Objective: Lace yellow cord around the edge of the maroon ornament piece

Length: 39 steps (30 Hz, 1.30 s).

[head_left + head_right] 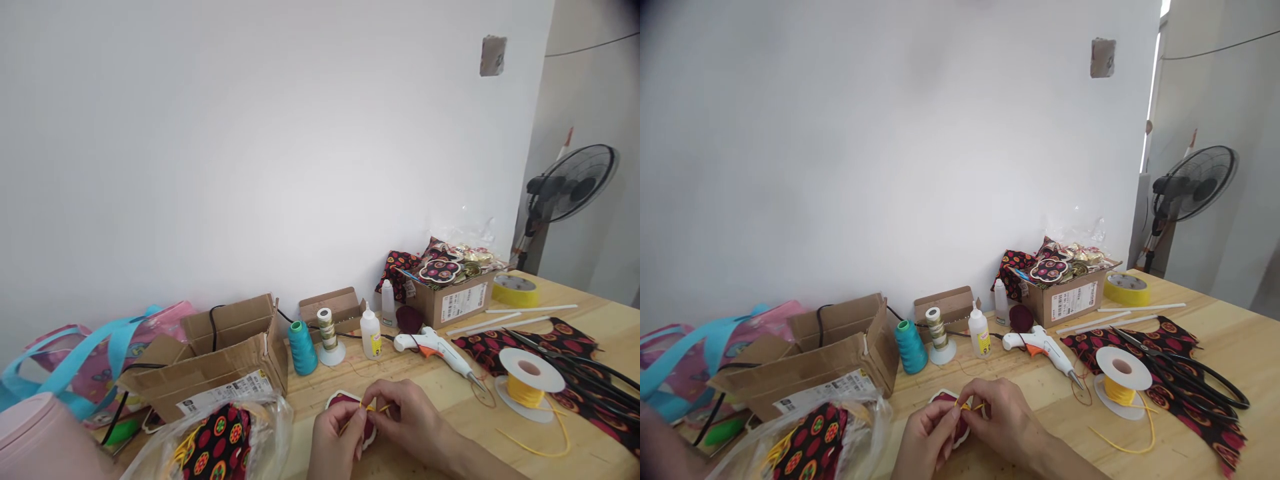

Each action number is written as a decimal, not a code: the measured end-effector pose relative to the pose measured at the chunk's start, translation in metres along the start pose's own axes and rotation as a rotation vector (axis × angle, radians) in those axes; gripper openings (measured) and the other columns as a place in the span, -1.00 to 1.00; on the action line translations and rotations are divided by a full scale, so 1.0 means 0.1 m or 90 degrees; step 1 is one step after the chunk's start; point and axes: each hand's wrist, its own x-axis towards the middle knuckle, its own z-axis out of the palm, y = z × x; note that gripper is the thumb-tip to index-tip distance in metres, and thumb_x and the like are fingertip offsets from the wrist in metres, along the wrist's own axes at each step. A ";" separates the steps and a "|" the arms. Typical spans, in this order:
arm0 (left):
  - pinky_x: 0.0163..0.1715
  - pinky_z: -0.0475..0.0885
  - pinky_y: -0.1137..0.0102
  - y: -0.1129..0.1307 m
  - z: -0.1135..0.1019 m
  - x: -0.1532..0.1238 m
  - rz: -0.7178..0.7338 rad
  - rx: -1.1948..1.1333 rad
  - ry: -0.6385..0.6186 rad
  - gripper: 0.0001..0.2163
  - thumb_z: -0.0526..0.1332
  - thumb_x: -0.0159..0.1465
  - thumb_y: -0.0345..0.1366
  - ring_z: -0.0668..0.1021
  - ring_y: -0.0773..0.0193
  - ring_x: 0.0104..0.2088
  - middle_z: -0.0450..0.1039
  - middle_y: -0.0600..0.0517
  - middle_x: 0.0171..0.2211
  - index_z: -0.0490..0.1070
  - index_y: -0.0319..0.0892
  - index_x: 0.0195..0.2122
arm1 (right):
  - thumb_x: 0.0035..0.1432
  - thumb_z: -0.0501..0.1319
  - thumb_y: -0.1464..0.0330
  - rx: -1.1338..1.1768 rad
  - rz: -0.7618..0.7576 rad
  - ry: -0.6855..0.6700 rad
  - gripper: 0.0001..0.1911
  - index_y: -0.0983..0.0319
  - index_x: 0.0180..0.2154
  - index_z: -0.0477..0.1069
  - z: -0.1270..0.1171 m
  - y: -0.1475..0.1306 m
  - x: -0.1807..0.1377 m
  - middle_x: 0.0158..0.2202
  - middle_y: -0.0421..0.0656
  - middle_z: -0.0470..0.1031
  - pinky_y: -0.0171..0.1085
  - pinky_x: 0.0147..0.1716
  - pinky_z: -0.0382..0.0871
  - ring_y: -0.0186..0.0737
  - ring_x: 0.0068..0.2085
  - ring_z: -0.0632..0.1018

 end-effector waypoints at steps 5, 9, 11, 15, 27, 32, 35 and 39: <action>-0.83 -0.04 0.59 0.03 0.04 -0.02 0.012 0.010 0.009 -0.69 0.19 -0.09 -0.08 0.16 0.53 -0.80 0.19 0.16 -0.77 0.43 -0.28 -0.61 | -0.14 0.12 0.44 -0.015 0.011 0.020 -0.89 0.20 -0.48 0.40 -0.02 -0.01 0.00 -0.60 -0.29 0.34 -0.45 -0.64 0.05 -0.43 -0.61 0.24; -0.82 0.00 0.58 0.07 0.04 -0.03 0.011 0.020 0.021 -0.71 0.20 -0.10 -0.09 0.14 0.52 -0.80 0.17 0.17 -0.81 0.47 -0.26 -0.62 | -0.16 0.13 0.46 -0.026 0.009 0.034 -0.91 0.21 -0.51 0.39 -0.04 -0.01 0.00 -0.60 -0.29 0.35 -0.44 -0.62 0.06 -0.42 -0.59 0.25; -0.78 0.07 0.57 0.07 0.03 -0.03 0.016 0.007 0.037 -0.72 0.22 -0.12 -0.10 0.19 0.49 -0.78 0.20 0.16 -0.80 0.49 -0.26 -0.59 | -0.16 0.14 0.46 -0.031 -0.001 0.035 -0.93 0.22 -0.54 0.38 -0.04 -0.01 0.00 -0.61 -0.29 0.34 -0.44 -0.61 0.06 -0.42 -0.60 0.25; -0.70 0.19 0.56 0.02 0.00 0.00 0.025 -0.019 0.067 -0.73 0.26 -0.17 -0.13 0.29 0.44 -0.71 0.29 0.12 -0.78 0.51 -0.26 -0.55 | -0.15 0.13 0.47 -0.036 -0.014 0.031 -0.93 0.22 -0.55 0.37 -0.03 -0.01 0.00 -0.62 -0.28 0.34 -0.44 -0.62 0.05 -0.42 -0.60 0.25; -0.48 0.38 0.46 0.02 -0.04 0.00 0.063 0.048 0.043 -0.78 0.24 -0.10 -0.20 0.50 0.21 -0.48 0.53 -0.02 -0.55 0.52 -0.24 -0.49 | -0.13 0.11 0.49 -0.023 -0.037 0.019 -0.90 0.23 -0.54 0.37 -0.03 -0.01 0.00 -0.58 -0.27 0.37 -0.44 -0.59 0.08 -0.41 -0.57 0.29; -0.46 0.40 0.44 0.01 -0.05 0.01 0.060 0.025 0.034 -0.77 0.25 -0.10 -0.19 0.51 0.20 -0.46 0.53 -0.02 -0.54 0.52 -0.25 -0.48 | -0.13 0.11 0.49 -0.033 -0.039 0.017 -0.91 0.23 -0.54 0.37 -0.04 -0.01 0.00 -0.59 -0.27 0.36 -0.44 -0.59 0.09 -0.41 -0.56 0.29; -0.42 0.40 0.42 0.00 -0.05 0.01 0.057 0.027 0.043 -0.77 0.25 -0.11 -0.19 0.51 0.18 -0.44 0.53 -0.04 -0.53 0.52 -0.25 -0.49 | -0.13 0.12 0.50 -0.036 -0.048 0.014 -0.90 0.23 -0.53 0.38 -0.04 -0.01 0.00 -0.58 -0.27 0.36 -0.45 -0.59 0.09 -0.41 -0.56 0.29; -0.45 0.40 0.42 0.01 -0.06 0.01 0.050 0.016 0.046 -0.78 0.26 -0.12 -0.21 0.51 0.19 -0.47 0.53 -0.03 -0.55 0.52 -0.26 -0.50 | -0.14 0.12 0.52 -0.039 -0.063 0.014 -0.89 0.23 -0.53 0.38 -0.04 -0.01 0.01 -0.58 -0.27 0.36 -0.45 -0.58 0.09 -0.41 -0.56 0.30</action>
